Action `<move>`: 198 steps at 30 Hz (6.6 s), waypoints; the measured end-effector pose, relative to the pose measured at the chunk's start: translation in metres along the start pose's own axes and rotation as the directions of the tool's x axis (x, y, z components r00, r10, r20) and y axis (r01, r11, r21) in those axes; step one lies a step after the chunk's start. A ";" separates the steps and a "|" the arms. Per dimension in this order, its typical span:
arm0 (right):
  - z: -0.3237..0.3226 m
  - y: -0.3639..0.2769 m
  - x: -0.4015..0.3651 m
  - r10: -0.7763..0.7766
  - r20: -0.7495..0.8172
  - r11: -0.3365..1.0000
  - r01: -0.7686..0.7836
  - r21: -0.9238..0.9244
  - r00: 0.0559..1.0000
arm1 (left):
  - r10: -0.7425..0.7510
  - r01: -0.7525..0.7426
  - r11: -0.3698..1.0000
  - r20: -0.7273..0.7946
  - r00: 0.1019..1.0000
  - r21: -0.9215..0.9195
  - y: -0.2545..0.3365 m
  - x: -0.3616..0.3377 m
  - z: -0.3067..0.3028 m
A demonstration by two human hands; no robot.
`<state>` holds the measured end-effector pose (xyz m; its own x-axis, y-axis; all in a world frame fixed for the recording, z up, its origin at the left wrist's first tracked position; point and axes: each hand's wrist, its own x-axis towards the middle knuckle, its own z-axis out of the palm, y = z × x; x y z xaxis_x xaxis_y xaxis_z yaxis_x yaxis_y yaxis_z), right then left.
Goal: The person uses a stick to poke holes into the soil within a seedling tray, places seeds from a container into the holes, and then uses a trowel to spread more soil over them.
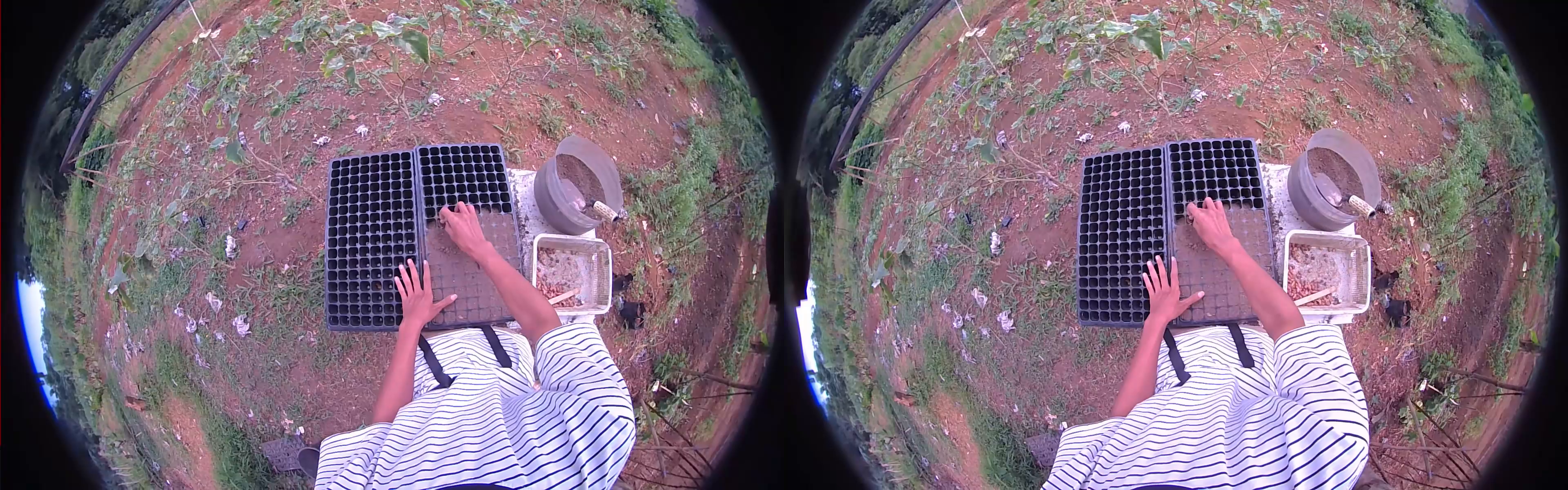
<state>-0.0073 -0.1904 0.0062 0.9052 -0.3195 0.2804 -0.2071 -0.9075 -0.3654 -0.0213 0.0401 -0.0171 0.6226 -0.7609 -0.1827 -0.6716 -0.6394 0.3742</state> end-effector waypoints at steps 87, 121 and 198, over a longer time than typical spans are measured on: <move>-0.012 0.011 -0.047 0.569 -0.179 0.815 -0.522 0.252 0.802 | 0.029 -0.026 0.999 0.060 0.998 -0.035 -0.004 -0.001 -0.006; 0.029 -0.026 -0.037 0.609 -0.260 0.789 -0.539 0.295 0.749 | 0.016 -0.015 0.999 0.040 0.999 -0.032 -0.001 0.000 -0.006; 0.039 -0.043 -0.037 0.699 -0.341 0.705 -0.685 0.183 0.628 | -0.019 0.008 0.999 0.215 0.977 0.050 0.004 0.003 -0.021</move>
<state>-0.0178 -0.1285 -0.0231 0.2972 -0.9284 0.2231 -0.6984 -0.3707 -0.6123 -0.0138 0.0379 0.0026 0.5342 -0.7549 -0.3805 -0.6856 -0.6502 0.3273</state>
